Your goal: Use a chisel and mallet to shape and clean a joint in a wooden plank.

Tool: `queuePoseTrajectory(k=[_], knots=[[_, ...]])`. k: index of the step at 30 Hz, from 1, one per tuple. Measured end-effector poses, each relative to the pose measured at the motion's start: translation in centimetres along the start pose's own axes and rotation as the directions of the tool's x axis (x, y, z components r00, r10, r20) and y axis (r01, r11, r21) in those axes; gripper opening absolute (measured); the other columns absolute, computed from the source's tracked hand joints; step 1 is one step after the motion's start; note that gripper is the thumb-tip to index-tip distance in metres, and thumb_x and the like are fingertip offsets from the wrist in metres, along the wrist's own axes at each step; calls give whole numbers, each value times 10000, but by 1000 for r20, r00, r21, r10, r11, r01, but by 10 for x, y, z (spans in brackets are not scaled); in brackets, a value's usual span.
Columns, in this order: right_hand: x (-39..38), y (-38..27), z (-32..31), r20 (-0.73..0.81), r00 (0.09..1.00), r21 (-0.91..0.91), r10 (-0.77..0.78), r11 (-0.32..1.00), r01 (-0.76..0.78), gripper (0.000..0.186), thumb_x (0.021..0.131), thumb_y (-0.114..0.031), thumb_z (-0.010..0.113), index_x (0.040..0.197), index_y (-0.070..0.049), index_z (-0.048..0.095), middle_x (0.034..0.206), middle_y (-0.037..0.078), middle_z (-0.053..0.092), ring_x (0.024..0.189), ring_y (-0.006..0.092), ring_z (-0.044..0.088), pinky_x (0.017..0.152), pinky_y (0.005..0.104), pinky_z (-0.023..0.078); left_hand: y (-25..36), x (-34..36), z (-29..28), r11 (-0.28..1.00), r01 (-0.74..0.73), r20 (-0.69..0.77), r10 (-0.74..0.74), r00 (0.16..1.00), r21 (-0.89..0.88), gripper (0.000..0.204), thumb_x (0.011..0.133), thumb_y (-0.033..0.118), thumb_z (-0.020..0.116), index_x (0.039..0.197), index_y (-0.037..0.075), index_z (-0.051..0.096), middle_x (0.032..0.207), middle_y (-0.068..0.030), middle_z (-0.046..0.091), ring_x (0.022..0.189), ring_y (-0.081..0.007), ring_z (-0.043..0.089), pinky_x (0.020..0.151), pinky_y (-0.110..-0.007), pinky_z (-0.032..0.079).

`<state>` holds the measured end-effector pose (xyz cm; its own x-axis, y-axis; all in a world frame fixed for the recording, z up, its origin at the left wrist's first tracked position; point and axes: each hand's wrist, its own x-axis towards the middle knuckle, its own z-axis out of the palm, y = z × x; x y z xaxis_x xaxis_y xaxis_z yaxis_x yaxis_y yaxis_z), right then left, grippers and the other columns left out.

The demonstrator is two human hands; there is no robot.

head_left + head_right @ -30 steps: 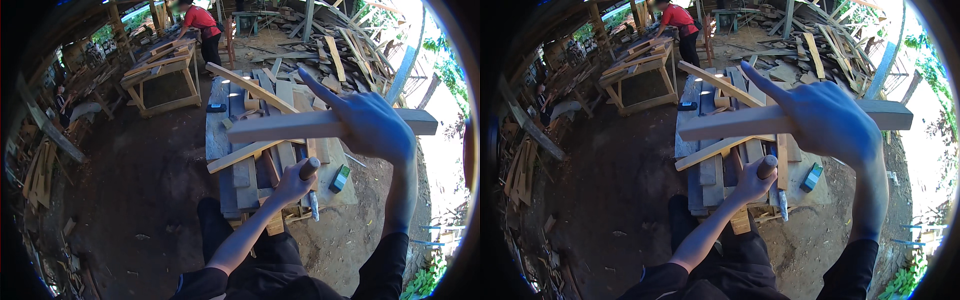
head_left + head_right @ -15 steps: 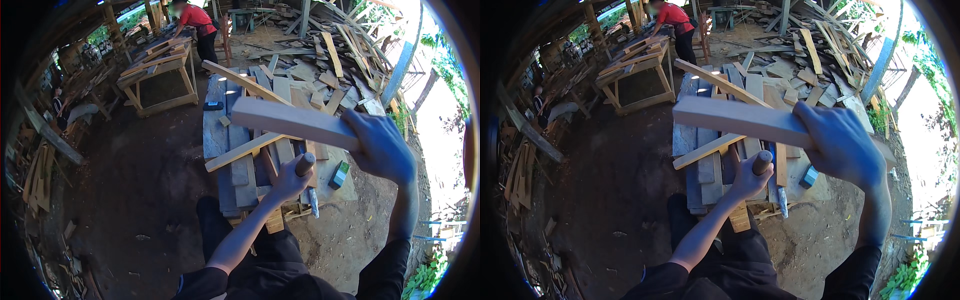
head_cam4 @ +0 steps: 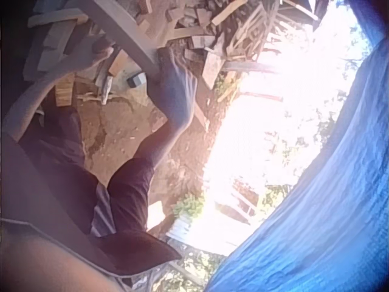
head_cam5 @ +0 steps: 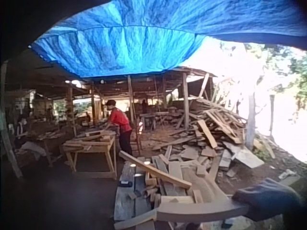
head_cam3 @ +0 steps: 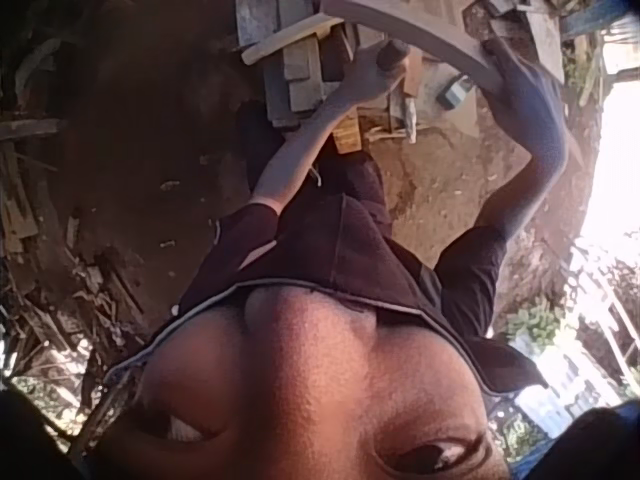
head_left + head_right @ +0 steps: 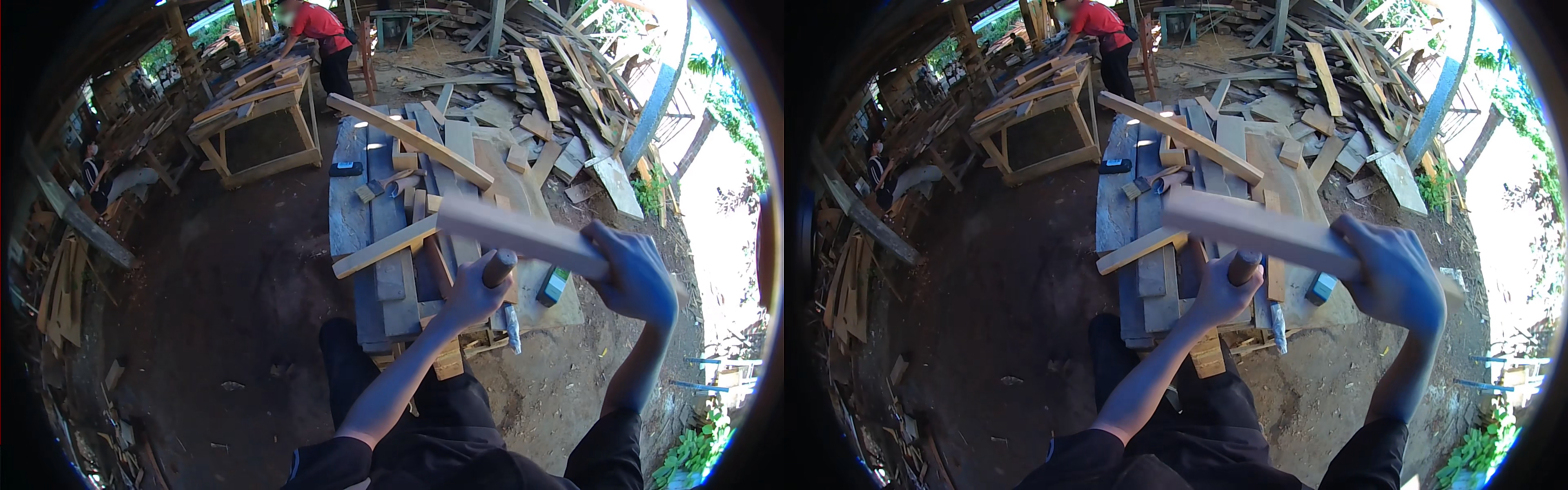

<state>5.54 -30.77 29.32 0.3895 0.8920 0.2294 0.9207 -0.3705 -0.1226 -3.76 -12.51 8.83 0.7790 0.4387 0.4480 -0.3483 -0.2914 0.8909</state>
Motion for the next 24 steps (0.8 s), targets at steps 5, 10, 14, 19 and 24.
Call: queuePoseTrajectory(k=[5, 10, 14, 19, 24], knots=[[-12, 2, 7, -80, 997, -117, 8, 993, -17, 369, 705, -61, 723, 1030, -103, 553, 864, 117, 682, 821, 351, 679, 720, 426, 512, 6, 0, 0, 1000, 0, 14, 0, 1000, -19, 141, 901, 139, 661, 919, 9, 610, 676, -46, 597, 612, -108, 559, 614, -304, 476], [-16, 0, 23, -83, 990, 13, 110, 994, -110, 354, 749, -83, 717, 1051, -88, 533, 847, 148, 675, 798, 362, 677, 707, 436, 511, 10, 1, -2, 999, 12, -4, -12, 1000, -45, 141, 899, 133, 660, 894, 3, 606, 671, -38, 590, 612, -108, 559, 611, -306, 474], [-22, 1, 26, 53, 997, -27, 63, 998, -62, 355, 767, -85, 715, 1064, -77, 519, 851, 172, 668, 801, 375, 676, 706, 447, 509, 1, 2, 3, 994, -107, -122, 105, 987, -4, 155, 899, 141, 660, 864, 6, 592, 659, -26, 571, 607, -101, 551, 606, -305, 474], [-23, -5, 25, -215, 942, 195, 256, 957, -216, 352, 792, -84, 729, 1080, -71, 526, 869, 180, 682, 831, 376, 690, 711, 454, 514, 8, 2, -2, 999, -9, -45, 7, 999, -35, 143, 895, 134, 665, 872, 9, 601, 658, -18, 570, 605, -95, 550, 604, -299, 473], [-25, -2, 33, -239, 950, 175, 199, 972, -159, 367, 810, -115, 757, 1096, -79, 529, 858, 193, 692, 824, 389, 700, 718, 452, 523, 3, 1, 1, 998, -58, -76, 56, 996, -35, 133, 893, 128, 667, 871, 16, 600, 648, -15, 562, 593, -88, 538, 593, -292, 465]])
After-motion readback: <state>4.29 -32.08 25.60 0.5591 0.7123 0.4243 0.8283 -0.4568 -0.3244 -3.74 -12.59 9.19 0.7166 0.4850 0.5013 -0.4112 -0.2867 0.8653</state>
